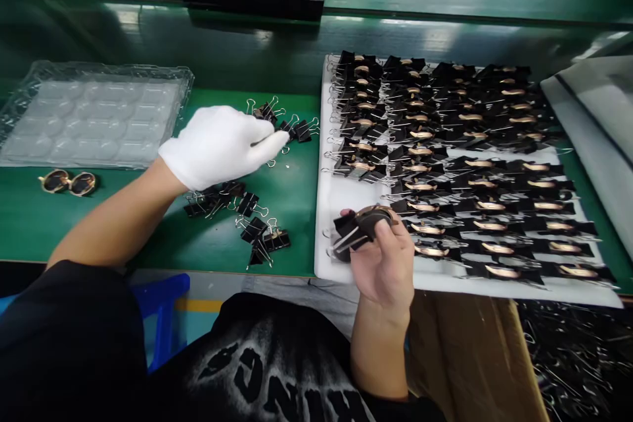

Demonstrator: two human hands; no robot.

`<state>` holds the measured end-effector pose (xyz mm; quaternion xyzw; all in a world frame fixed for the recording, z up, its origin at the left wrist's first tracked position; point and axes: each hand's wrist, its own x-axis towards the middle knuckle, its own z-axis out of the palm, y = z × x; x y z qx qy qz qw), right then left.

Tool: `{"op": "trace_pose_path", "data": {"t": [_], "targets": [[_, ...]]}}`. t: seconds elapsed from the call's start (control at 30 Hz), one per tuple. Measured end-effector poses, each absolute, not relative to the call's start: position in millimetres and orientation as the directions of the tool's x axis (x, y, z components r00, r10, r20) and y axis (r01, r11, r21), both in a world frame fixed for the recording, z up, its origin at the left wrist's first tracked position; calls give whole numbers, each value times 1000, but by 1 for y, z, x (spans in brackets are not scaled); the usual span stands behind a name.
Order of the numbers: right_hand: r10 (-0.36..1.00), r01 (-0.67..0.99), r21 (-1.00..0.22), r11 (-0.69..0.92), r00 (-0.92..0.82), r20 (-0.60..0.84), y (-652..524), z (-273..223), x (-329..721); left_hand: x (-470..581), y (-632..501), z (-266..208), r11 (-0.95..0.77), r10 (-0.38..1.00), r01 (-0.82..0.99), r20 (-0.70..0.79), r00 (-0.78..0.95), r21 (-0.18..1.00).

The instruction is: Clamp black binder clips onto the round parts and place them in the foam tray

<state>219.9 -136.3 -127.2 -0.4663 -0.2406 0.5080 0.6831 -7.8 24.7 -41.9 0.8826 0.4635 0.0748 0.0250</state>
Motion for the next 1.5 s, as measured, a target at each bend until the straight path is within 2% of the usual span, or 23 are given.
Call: {"op": "trace_pose_path", "data": {"t": [0.07,0.17,0.3,0.43,0.53,0.6,0.67,0.77,0.83,0.9,0.97,1.03,1.13,1.33,1.5], "targets": [[927,-475,-880,30,343,-153,-137,-125,220,-14,32,-47,-493,863,867,81,498,-77],[937,-457,-889,35,326,-130,-138,-122,219,-11,34,-54,-467,880,858,-17,475,-216],[950,-403,-914,55,303,-76,-137,-122,219,7,28,-56,-479,876,832,-100,471,-278],[963,-345,-935,81,268,-16,-138,-125,220,8,27,-54,-493,870,829,-157,468,-263],[974,-318,-942,110,224,39,-140,-126,222,-5,27,-47,-528,848,829,-71,525,-186],[985,-299,-948,110,158,64,-141,-123,220,-11,24,-40,-578,814,814,23,580,-65],[993,-290,-952,97,98,71,-140,-119,215,-11,17,-33,-639,769,756,89,633,143],[996,-304,-948,89,52,76,-137,-112,204,0,4,-31,-663,703,567,146,696,489],[995,-317,-943,96,25,93,-136,-110,199,8,-2,-33,-657,657,450,167,735,605],[995,-325,-940,102,21,100,-136,-110,198,13,-6,-37,-674,594,388,149,790,629],[996,-306,-948,89,28,84,-138,-109,199,14,-8,-41,-698,550,395,94,830,598],[997,-265,-961,74,37,67,-139,-107,202,15,-12,-44,-706,573,466,44,818,534],[998,-205,-977,61,41,54,-139,-104,205,18,-19,-48,-674,666,574,47,745,465],[997,-127,-990,61,61,53,-140,-102,208,21,-17,-50,-632,655,495,69,753,597],[996,-46,-999,-20,91,-24,-141,-97,223,17,-10,-43,-660,641,457,129,757,596]]}}
